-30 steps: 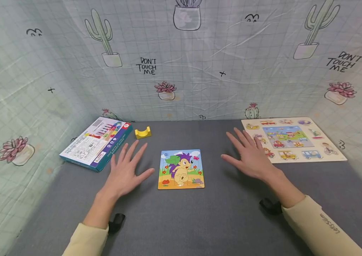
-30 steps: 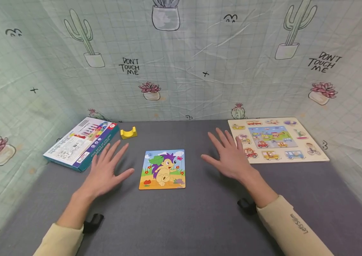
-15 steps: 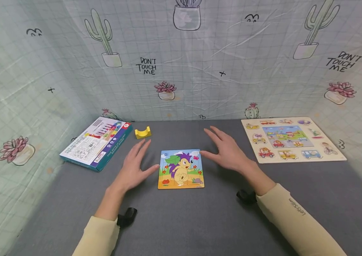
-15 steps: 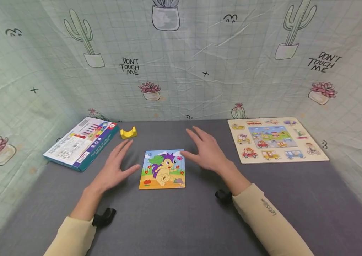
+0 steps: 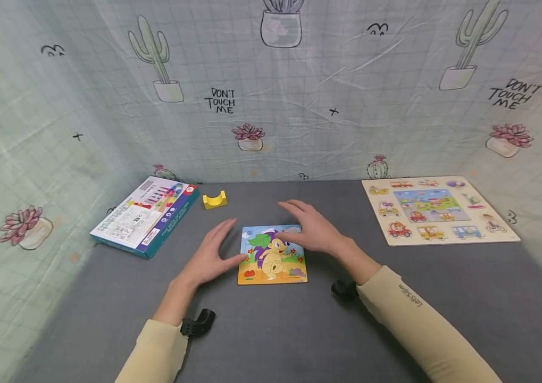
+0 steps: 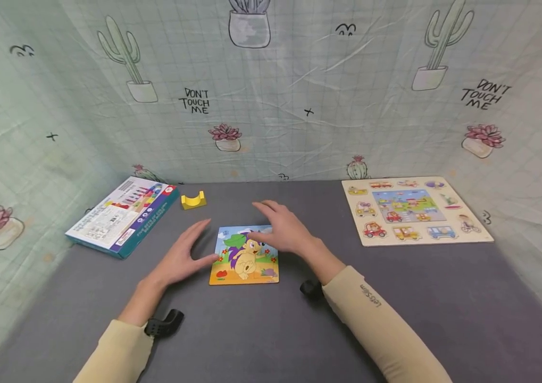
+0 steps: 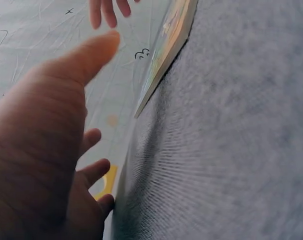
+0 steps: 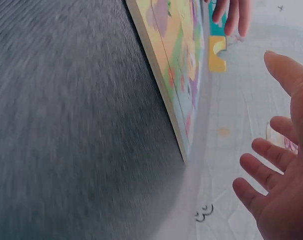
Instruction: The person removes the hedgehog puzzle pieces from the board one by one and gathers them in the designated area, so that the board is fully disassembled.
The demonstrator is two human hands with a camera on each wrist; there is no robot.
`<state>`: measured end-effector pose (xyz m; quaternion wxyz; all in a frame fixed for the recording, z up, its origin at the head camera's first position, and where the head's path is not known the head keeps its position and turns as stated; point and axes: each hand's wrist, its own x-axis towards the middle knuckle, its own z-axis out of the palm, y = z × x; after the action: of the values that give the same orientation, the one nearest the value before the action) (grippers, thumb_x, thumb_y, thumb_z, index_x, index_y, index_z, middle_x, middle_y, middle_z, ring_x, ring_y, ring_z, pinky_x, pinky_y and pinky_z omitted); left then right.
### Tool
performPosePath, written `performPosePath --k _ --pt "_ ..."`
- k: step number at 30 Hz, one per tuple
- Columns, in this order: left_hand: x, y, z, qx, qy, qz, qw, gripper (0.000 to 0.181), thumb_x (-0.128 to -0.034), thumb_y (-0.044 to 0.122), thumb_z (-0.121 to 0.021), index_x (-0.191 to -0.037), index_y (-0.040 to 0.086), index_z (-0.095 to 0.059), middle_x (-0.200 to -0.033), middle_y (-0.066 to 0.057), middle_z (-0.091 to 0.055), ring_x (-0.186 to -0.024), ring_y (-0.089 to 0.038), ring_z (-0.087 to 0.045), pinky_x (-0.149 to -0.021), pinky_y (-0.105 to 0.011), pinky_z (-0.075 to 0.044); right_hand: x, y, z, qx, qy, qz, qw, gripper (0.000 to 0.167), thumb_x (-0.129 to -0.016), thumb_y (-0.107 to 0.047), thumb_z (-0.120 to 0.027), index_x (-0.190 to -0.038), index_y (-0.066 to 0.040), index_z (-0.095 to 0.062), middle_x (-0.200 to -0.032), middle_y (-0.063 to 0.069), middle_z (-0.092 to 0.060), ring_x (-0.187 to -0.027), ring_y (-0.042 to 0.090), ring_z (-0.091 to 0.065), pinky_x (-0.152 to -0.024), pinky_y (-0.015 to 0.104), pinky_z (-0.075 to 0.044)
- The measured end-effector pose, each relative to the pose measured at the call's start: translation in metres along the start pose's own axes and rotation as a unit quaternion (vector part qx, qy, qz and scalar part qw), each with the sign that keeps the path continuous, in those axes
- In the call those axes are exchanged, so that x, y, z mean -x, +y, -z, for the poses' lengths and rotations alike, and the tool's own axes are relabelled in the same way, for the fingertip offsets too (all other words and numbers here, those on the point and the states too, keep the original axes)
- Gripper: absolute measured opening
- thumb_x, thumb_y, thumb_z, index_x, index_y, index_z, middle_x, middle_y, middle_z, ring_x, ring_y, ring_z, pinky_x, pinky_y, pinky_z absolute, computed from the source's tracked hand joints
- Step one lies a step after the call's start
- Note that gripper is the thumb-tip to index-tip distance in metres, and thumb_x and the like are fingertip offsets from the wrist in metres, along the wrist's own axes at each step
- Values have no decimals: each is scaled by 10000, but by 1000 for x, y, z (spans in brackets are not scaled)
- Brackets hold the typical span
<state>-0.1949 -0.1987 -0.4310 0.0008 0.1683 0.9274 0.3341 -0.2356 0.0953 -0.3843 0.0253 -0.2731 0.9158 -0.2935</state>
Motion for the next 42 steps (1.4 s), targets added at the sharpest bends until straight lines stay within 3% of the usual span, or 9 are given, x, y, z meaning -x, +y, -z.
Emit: performPosePath --k 8,16,25,36,42 --pt "-2 -5 -6 -72 -113 -93 9999 913 -863 507 -753 -1590 152 -330 -1613 -146 -310 -1465 -384 -261 -1150 -629 -210 -11 -8 -12 -63 -289 -94 9995 797 -906 -437 -749 -1555 -121 -410 -1564 121 -383 -1418 334 -365 -1089 561 -381" --pt "-3 -7 -6 -198 -124 -387 9990 872 -873 500 -745 -1562 109 -380 -1588 -133 -365 -1458 -359 -294 -1170 -611 -150 -26 -12 -21 -66 -496 -20 9987 749 -921 -443 -735 -1532 -122 -447 -1539 115 -419 -1404 306 -397 -1106 511 -375" --pt "-3 -7 -7 -377 -255 -554 9974 852 -868 508 -744 -1547 113 -414 -1582 -101 -386 -1468 -373 -271 -1169 -626 -111 -38 -14 -36 -365 -714 55 9968 663 -927 -368 -750 -1473 -74 -514 -1415 90 -532 -1224 243 -547 -1027 410 -453" --pt "-1 -7 -5 -488 -381 -598 9963 814 -860 500 -755 -1520 120 -469 -1588 -68 -390 -1475 -409 -229 -1160 -644 -90 -47 -23 -42 -34 -927 -93 9956 560 -929 -373 -748 -1390 -92 -601 -1283 65 -599 -1161 217 -551 -987 389 -466" --pt "0 -6 -5 -462 -403 -594 9963 800 -864 478 -763 -1520 123 -476 -1560 -81 -433 -1474 -416 -229 -1165 -629 -91 -51 -28 -44 245 -1055 -177 9940 577 -929 -407 -739 -1396 -98 -597 -1312 78 -567 -1211 242 -526 -1009 397 -457"
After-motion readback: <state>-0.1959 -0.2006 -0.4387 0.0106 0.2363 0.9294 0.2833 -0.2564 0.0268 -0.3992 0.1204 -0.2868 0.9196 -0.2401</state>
